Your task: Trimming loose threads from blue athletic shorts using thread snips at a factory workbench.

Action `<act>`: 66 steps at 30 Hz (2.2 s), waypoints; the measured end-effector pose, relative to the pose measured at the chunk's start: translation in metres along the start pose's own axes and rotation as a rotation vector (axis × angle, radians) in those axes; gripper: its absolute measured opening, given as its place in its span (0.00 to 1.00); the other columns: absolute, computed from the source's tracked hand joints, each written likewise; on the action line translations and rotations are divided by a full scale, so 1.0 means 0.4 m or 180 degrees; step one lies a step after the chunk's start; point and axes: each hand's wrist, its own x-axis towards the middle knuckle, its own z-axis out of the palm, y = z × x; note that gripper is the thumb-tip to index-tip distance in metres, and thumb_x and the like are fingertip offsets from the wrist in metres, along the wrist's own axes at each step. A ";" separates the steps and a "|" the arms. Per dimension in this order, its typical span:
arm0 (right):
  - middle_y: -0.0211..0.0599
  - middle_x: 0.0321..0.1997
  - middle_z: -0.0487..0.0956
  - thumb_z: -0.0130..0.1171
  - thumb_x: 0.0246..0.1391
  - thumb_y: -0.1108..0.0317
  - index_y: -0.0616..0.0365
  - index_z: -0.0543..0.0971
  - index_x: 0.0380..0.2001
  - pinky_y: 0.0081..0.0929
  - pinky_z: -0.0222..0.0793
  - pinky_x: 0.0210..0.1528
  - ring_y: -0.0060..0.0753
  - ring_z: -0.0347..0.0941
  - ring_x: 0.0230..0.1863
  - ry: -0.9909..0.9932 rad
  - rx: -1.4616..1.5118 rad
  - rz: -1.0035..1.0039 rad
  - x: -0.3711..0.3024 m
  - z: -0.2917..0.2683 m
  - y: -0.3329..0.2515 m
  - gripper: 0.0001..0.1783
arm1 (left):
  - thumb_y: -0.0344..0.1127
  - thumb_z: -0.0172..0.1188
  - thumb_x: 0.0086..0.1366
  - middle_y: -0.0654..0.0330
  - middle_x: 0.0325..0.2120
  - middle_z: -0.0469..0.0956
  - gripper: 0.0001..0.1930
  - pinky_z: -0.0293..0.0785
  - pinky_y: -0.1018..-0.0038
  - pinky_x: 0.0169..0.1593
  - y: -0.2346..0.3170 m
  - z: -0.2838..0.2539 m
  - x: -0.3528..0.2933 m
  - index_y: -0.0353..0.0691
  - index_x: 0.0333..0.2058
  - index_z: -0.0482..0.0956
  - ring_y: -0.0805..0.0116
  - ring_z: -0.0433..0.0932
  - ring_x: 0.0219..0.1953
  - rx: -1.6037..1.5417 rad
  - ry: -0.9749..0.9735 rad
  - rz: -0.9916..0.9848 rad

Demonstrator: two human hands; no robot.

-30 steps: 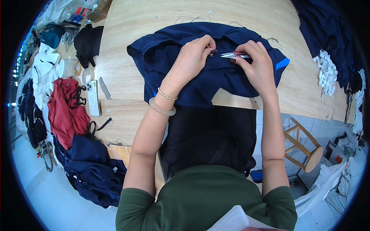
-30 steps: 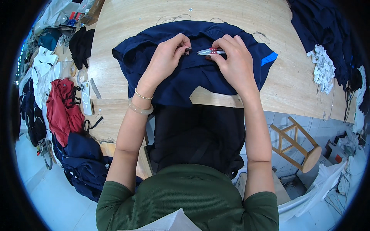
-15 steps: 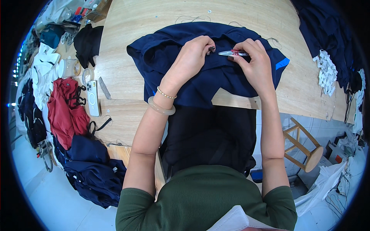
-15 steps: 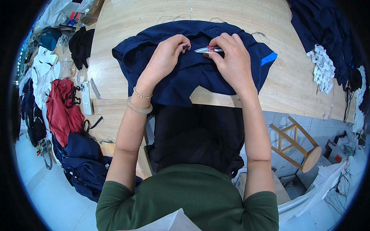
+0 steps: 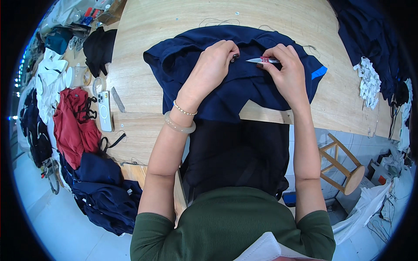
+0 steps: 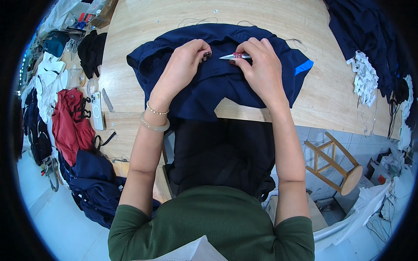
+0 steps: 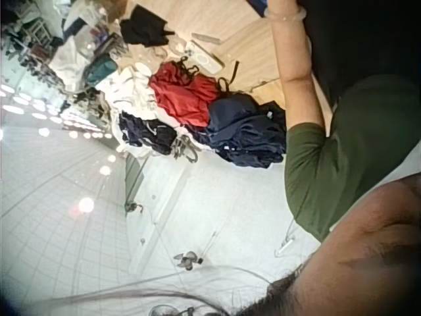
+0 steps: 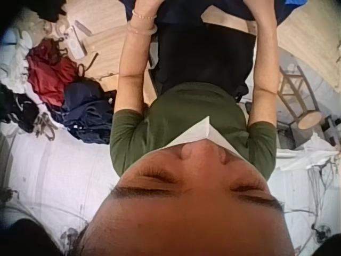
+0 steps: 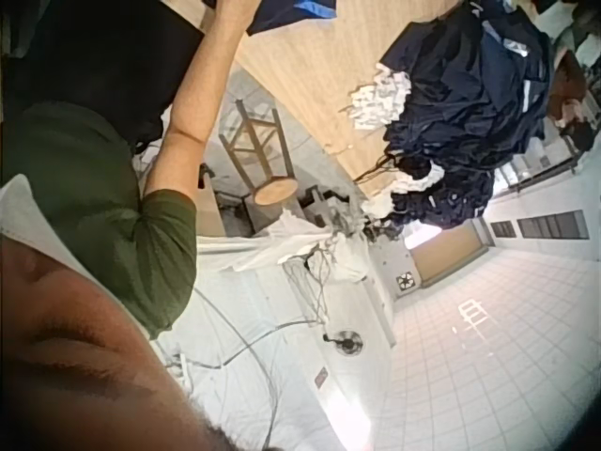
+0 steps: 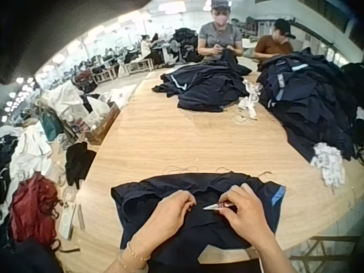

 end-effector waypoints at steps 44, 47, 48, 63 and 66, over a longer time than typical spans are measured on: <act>0.27 0.30 0.74 0.67 0.44 0.71 0.56 0.78 0.31 0.29 0.69 0.36 0.33 0.68 0.35 0.0156 -0.0147 -0.0310 0.009 0.030 -0.023 0.09 | 0.23 0.50 0.67 0.54 0.23 0.77 0.04 0.76 0.75 0.35 0.027 -0.014 -0.002 0.29 0.34 0.73 0.68 0.78 0.26 -0.0095 -0.0126 -0.0328; 0.27 0.30 0.74 0.67 0.45 0.71 0.56 0.78 0.31 0.29 0.69 0.36 0.33 0.68 0.35 0.0144 -0.0156 -0.0343 0.012 0.033 -0.029 0.09 | 0.24 0.49 0.68 0.55 0.22 0.76 0.05 0.74 0.76 0.33 0.023 -0.012 -0.002 0.29 0.34 0.73 0.71 0.75 0.24 -0.0131 -0.0132 -0.0345; 0.28 0.30 0.74 0.67 0.44 0.71 0.56 0.78 0.31 0.28 0.69 0.37 0.33 0.68 0.35 0.0105 -0.0142 -0.0324 0.012 0.034 -0.031 0.09 | 0.25 0.49 0.69 0.57 0.21 0.75 0.05 0.74 0.77 0.32 0.021 -0.012 -0.002 0.29 0.35 0.73 0.72 0.74 0.24 -0.0181 -0.0110 -0.0355; 0.29 0.31 0.75 0.67 0.44 0.71 0.58 0.78 0.31 0.30 0.67 0.39 0.35 0.68 0.36 -0.0084 0.0059 -0.0193 0.004 0.017 -0.020 0.10 | 0.25 0.50 0.68 0.61 0.24 0.73 0.03 0.72 0.79 0.33 0.011 -0.039 0.000 0.31 0.36 0.73 0.76 0.72 0.26 -0.0709 -0.0492 -0.0758; 0.29 0.30 0.75 0.68 0.43 0.71 0.58 0.78 0.31 0.30 0.67 0.39 0.35 0.68 0.36 -0.0086 0.0104 -0.0104 0.002 0.012 -0.011 0.10 | 0.24 0.55 0.65 0.56 0.25 0.75 0.03 0.72 0.75 0.32 0.027 -0.047 -0.010 0.31 0.35 0.75 0.69 0.74 0.25 -0.0186 -0.0544 -0.0443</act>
